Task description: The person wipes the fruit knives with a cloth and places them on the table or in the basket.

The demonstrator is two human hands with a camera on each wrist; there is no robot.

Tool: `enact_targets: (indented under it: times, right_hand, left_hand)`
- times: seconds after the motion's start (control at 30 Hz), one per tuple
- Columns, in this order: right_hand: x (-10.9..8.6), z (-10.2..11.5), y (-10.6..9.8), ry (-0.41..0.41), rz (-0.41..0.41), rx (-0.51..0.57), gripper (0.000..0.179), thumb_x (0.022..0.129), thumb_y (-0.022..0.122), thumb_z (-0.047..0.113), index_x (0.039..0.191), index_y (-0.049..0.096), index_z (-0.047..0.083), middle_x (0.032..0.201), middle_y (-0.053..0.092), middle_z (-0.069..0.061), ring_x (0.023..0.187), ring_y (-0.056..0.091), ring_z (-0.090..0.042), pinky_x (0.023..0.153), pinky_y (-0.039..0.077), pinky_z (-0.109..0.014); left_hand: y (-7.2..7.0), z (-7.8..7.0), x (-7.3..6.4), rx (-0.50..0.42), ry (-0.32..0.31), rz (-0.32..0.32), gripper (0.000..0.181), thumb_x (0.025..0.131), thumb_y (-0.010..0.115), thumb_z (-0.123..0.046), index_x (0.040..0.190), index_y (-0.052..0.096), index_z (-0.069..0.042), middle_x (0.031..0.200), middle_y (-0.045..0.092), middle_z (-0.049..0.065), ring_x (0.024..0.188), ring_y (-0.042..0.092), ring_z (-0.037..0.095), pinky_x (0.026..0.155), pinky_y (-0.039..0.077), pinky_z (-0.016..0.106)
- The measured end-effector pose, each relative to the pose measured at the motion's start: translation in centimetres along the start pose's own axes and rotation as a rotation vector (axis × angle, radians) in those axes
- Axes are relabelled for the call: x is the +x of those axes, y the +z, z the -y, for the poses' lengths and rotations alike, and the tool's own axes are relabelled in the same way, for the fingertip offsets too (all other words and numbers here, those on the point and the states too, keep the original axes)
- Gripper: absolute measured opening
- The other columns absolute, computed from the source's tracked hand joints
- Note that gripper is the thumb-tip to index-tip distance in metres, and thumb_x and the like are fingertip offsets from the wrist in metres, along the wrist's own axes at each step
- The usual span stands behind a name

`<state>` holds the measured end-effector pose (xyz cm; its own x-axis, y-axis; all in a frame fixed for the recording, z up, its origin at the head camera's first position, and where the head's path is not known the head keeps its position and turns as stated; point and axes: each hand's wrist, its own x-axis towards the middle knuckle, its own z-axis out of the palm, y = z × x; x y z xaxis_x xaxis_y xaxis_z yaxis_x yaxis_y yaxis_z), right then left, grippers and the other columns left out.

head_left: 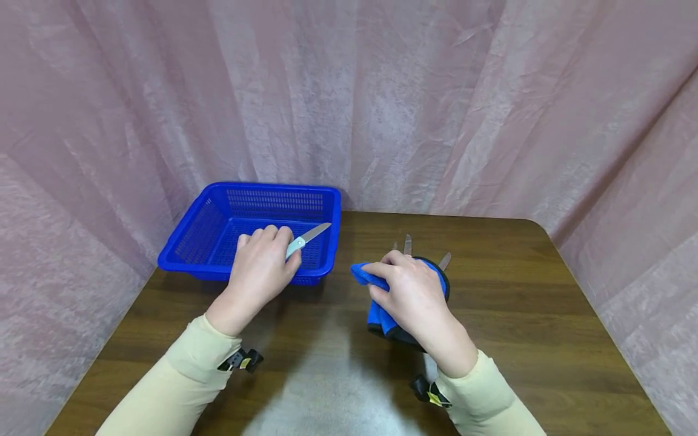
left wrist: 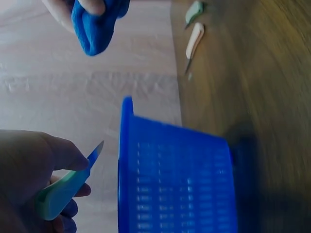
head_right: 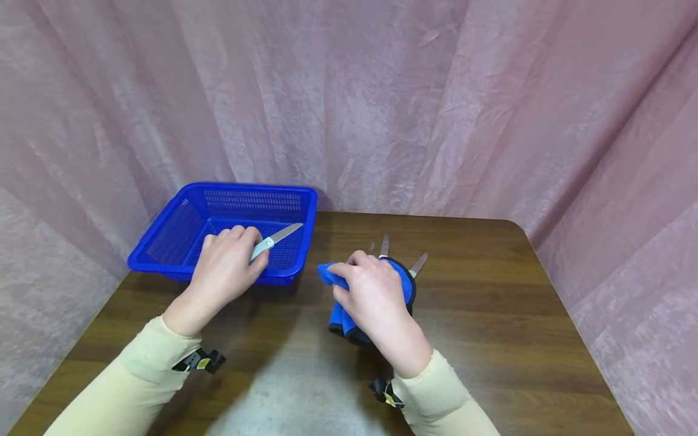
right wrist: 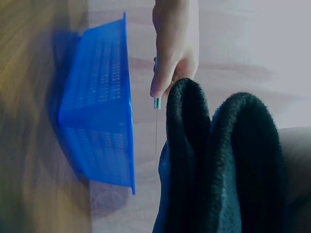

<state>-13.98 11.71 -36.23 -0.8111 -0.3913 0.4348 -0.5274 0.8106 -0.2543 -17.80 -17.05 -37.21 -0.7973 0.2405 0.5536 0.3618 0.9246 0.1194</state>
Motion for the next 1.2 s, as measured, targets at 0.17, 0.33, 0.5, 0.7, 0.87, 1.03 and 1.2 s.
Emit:
enact_targets:
  times: [0.17, 0.33, 0.5, 0.7, 0.87, 1.03, 1.2]
  right_hand:
    - [0.3, 0.6, 0.4, -0.03, 0.004, 0.006, 0.028, 0.09, 0.086, 0.015, 0.116, 0.087, 0.025, 0.103, 0.075, -0.002, 0.088, 0.071, -0.028, 0.08, 0.057, -0.046]
    - [0.7, 1.3, 0.9, -0.058, 0.04, 0.012, 0.029, 0.091, 0.086, 0.016, 0.118, 0.087, 0.026, 0.104, 0.074, -0.001, 0.09, 0.072, -0.026, 0.081, 0.057, -0.045]
    - [1.3, 2.1, 1.5, -0.096, 0.059, 0.021, 0.028, 0.093, 0.085, 0.018, 0.119, 0.087, 0.026, 0.104, 0.075, -0.001, 0.09, 0.072, -0.025, 0.08, 0.057, -0.044]
    - [1.9, 3.2, 2.3, -0.164, 0.074, 0.048, 0.027, 0.094, 0.086, 0.02, 0.12, 0.087, 0.024, 0.105, 0.076, -0.002, 0.09, 0.073, -0.024, 0.082, 0.059, -0.044]
    - [2.2, 3.9, 2.9, -0.193, 0.093, 0.056, 0.027, 0.094, 0.087, 0.021, 0.121, 0.087, 0.024, 0.106, 0.076, -0.001, 0.09, 0.073, -0.022, 0.08, 0.059, -0.042]
    - [2.2, 4.4, 3.4, -0.235, 0.103, 0.052, 0.028, 0.094, 0.087, 0.021, 0.122, 0.087, 0.025, 0.105, 0.076, -0.001, 0.09, 0.073, -0.019, 0.078, 0.059, -0.039]
    - [2.1, 4.9, 3.9, -0.26, 0.113, 0.047, 0.028, 0.094, 0.087, 0.021, 0.122, 0.086, 0.026, 0.105, 0.076, 0.001, 0.089, 0.071, -0.018, 0.076, 0.058, -0.037]
  left_hand:
    - [-0.2, 1.2, 0.2, 0.012, -0.039, 0.04, 0.019, 0.097, 0.075, -0.016, 0.088, 0.061, -0.006, 0.076, 0.055, 0.009, 0.073, 0.059, 0.039, 0.07, 0.042, 0.054]
    - [-0.2, 2.2, 0.4, 0.03, -0.068, 0.062, 0.02, 0.098, 0.075, -0.016, 0.088, 0.061, -0.006, 0.075, 0.054, 0.008, 0.073, 0.059, 0.038, 0.07, 0.042, 0.054]
    - [-0.2, 3.1, 0.5, 0.042, -0.089, 0.05, 0.019, 0.099, 0.074, -0.017, 0.09, 0.062, -0.005, 0.077, 0.056, 0.01, 0.075, 0.061, 0.04, 0.072, 0.044, 0.056]
    - [-0.4, 4.2, 0.7, 0.055, -0.123, 0.067, 0.019, 0.101, 0.073, -0.019, 0.092, 0.063, -0.004, 0.078, 0.058, 0.011, 0.077, 0.063, 0.041, 0.071, 0.044, 0.057]
    - [-0.4, 5.4, 1.1, 0.064, -0.152, 0.103, 0.021, 0.102, 0.071, -0.021, 0.094, 0.062, -0.004, 0.08, 0.059, 0.012, 0.077, 0.062, 0.041, 0.071, 0.045, 0.057]
    - [-0.2, 6.6, 1.5, 0.077, -0.176, 0.139, 0.022, 0.102, 0.069, -0.021, 0.092, 0.06, -0.003, 0.081, 0.061, 0.015, 0.077, 0.063, 0.043, 0.071, 0.046, 0.059]
    - [0.0, 7.8, 1.9, 0.085, -0.201, 0.183, 0.023, 0.102, 0.069, -0.021, 0.091, 0.058, -0.003, 0.081, 0.062, 0.017, 0.078, 0.065, 0.045, 0.07, 0.047, 0.061]
